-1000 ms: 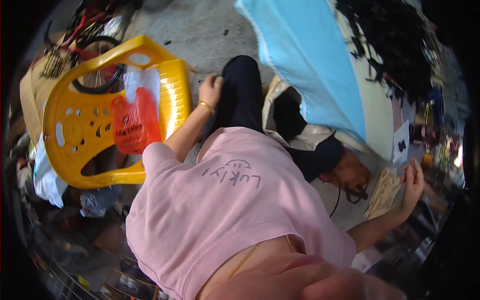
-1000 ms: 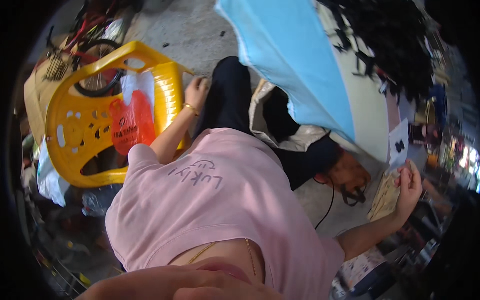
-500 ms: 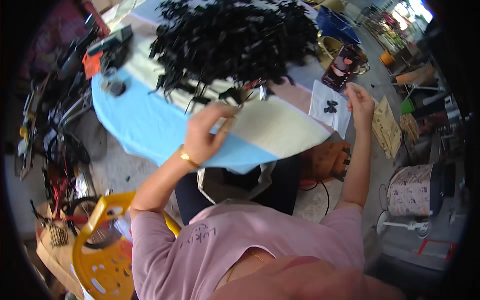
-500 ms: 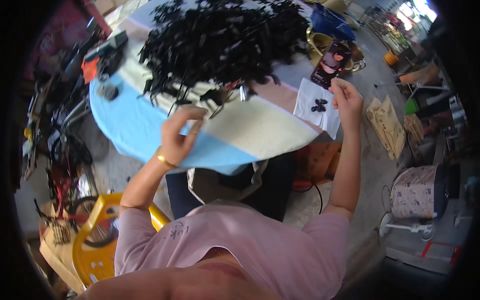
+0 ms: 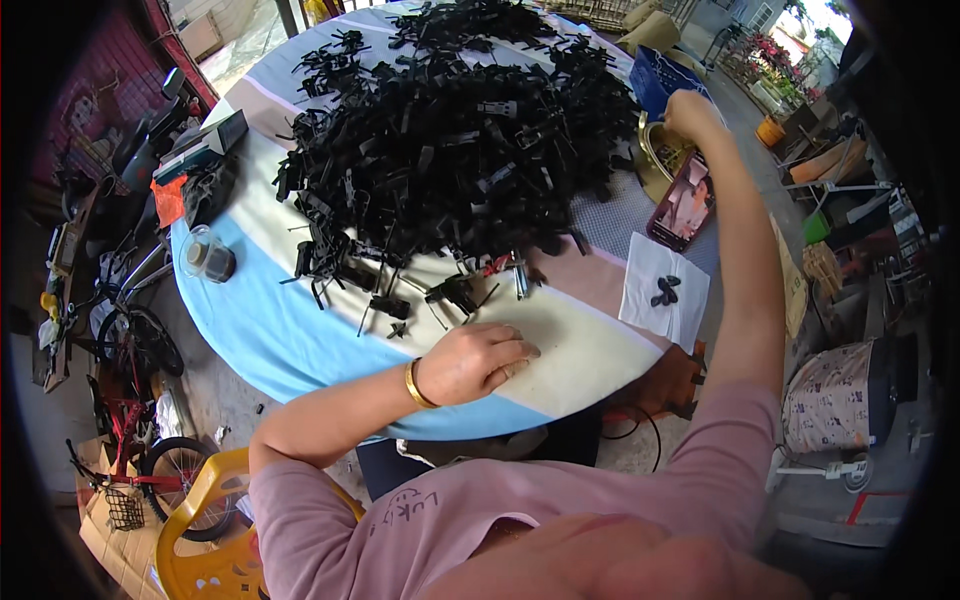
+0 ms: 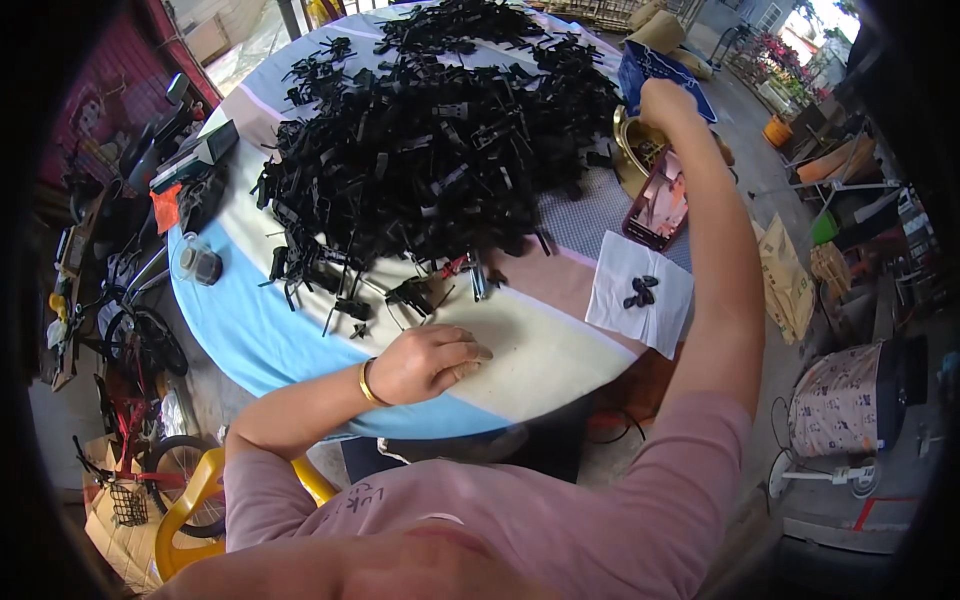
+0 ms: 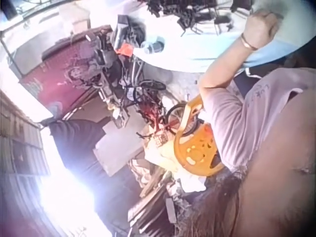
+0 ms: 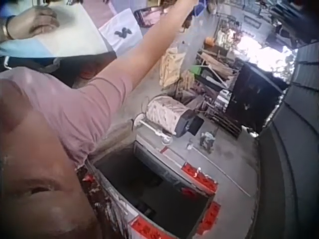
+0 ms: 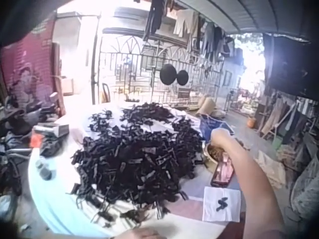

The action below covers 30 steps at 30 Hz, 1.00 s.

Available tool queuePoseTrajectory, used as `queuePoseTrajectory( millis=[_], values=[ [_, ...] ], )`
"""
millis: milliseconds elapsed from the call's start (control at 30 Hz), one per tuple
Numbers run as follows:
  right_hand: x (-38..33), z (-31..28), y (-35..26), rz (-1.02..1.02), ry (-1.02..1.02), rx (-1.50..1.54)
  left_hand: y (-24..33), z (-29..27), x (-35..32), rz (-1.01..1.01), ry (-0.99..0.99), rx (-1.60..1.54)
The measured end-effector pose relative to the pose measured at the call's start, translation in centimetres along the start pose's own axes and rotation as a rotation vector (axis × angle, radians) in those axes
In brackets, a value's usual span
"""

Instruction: Manual assembly of small black plastic components at a workbench.

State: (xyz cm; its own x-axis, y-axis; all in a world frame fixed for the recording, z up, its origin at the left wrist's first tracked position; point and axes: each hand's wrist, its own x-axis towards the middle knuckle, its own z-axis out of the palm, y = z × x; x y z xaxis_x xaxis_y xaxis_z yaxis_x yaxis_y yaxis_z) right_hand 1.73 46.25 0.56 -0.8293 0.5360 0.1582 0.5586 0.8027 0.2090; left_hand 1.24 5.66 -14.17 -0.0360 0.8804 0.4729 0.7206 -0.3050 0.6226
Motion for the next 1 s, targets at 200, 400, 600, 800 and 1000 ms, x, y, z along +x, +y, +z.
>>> queuePoseTrajectory(
  millis=[200, 400, 600, 800, 1000],
  values=[
    [4.7, 6.0, 0.9, 0.144, -0.229, -0.138, -0.3, 0.1, 0.0, 0.004, -0.014, -0.066],
    [4.8, 7.5, 1.2, 0.411, -0.381, 0.071, -0.1, -0.1, -0.1, 0.014, -0.042, -0.055],
    [5.1, 9.2, 1.3, 0.515, -0.296, -0.004, 0.1, -0.3, -0.1, 0.011, -0.047, -0.033],
    [4.6, 8.6, -0.1, 0.494, -0.393, -0.05, 0.2, -0.2, 0.0, 0.004, -0.061, -0.032],
    [4.8, 8.9, 0.5, 0.441, -0.39, -0.088, 0.2, -0.2, 0.0, 0.005, -0.051, -0.024]
  ],
)
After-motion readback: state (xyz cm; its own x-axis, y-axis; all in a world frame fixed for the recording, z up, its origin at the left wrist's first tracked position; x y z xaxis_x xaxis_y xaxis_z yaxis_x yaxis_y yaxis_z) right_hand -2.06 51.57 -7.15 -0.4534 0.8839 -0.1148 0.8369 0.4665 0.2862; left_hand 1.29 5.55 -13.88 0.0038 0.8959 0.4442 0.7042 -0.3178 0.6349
